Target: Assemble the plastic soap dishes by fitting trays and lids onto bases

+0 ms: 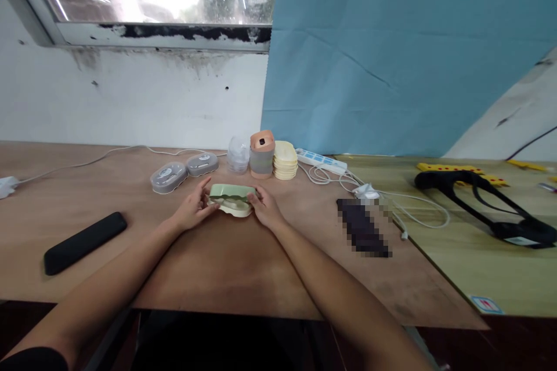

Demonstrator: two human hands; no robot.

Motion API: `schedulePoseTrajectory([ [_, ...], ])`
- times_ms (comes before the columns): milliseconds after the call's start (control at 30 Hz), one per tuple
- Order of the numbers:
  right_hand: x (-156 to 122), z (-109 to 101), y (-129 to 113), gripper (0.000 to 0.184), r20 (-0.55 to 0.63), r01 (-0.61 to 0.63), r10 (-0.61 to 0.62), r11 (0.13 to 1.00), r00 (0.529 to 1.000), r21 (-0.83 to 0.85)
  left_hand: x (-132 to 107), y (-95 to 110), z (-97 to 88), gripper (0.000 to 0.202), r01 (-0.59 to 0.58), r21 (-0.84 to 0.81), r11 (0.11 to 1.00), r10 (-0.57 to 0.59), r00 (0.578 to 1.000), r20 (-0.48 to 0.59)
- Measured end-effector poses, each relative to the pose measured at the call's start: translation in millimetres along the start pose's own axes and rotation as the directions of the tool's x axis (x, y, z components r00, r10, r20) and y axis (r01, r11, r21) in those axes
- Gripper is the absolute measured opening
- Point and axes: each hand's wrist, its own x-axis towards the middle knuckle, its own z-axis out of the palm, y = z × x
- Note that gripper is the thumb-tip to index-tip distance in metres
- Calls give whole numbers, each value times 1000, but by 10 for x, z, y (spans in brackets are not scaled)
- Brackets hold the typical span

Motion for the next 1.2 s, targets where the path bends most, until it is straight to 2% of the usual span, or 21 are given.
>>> schedulePoseTrajectory([
  [167,-15,-47,-24,64,1,110,-110,987,994,-118,-12,45,4,80,-27,70,997,27,1000,-3],
  [367,-13,-85,-42,70,-120,131,-156,972,980,-195,-29,39,12,67,-94,139,986,106,991,-86],
  [533,39,-113,17,71,-316,114,-119,993,941,-34,-17,-8,-12,54,-63,121,991,84,980,-182],
  [633,56,-131,36,70,-376,112,-89,993,922,40,0,-41,-29,49,-47,119,992,67,984,-164],
  [767,64,-168,27,67,-428,108,-91,994,899,16,13,-62,-35,49,-29,154,988,49,991,-127],
  [967,132,-281,29,58,-585,182,-200,979,786,-89,0,27,-58,43,-17,144,989,28,997,-75],
  [1200,345,-583,178,51,-745,205,-163,978,647,-36,-3,67,-69,41,-24,120,993,30,998,-49],
])
